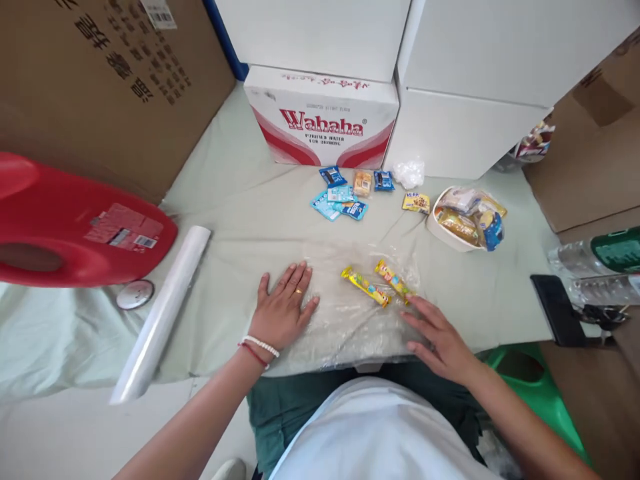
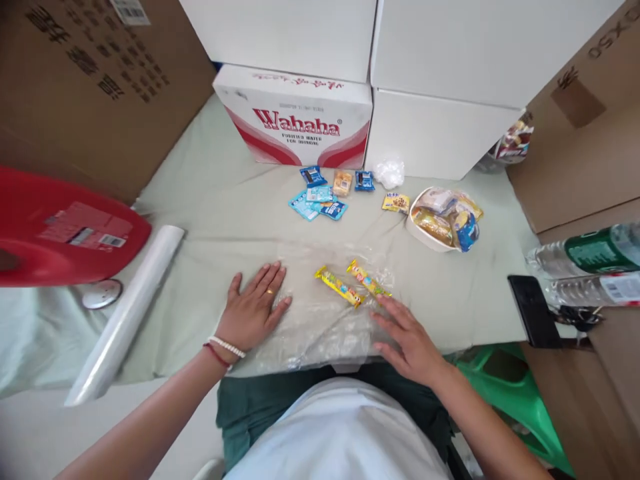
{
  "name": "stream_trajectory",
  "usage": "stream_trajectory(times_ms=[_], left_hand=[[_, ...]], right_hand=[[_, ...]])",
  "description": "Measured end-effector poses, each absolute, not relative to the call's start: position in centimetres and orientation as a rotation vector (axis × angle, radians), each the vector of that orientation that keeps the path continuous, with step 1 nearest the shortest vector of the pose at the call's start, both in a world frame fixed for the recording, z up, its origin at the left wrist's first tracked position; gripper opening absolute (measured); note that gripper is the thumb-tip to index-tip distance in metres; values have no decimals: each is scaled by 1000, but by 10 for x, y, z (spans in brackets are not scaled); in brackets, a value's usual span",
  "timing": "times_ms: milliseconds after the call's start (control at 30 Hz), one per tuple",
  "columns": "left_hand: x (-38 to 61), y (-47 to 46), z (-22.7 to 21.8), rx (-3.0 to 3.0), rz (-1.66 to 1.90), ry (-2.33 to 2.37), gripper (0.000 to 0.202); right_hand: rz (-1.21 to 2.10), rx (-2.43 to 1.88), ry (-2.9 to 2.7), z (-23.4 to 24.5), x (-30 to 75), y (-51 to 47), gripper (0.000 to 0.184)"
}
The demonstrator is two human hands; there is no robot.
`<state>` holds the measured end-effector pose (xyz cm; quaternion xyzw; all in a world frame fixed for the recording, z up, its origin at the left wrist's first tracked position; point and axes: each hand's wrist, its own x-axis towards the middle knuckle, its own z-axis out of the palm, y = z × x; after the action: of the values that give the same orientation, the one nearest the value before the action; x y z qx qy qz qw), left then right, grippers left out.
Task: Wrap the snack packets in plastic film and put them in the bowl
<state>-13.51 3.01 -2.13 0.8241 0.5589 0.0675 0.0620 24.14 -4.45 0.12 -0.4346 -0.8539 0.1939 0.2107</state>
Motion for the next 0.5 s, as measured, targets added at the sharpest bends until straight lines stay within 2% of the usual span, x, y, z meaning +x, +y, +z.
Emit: stream_trajectory(times_ms=[67,133,200,267,367,500], left_hand=[[-134,29,-21,2474,179,1700,68],[-134,29,-22,2460,177,1712,68],[-134,29,-24,2457,188,1716,69],[-133,29,-26,2465,203,1713,69],[-132,29,-26,2478,214,1710,68],[-131,29,-25,2464,218,1710,68]], right_hand=[[559,-1220,-2299,6,246,-51,55],[540,-1300,-2166,12,243,-47,46],[446,-1509,-1962,16,233,-33,36],[350,-1731,-1844,20,221,-10,36],[396,-1958,-2038,28,205,30,39],[522,-2109,-2411,44,199,65,26]])
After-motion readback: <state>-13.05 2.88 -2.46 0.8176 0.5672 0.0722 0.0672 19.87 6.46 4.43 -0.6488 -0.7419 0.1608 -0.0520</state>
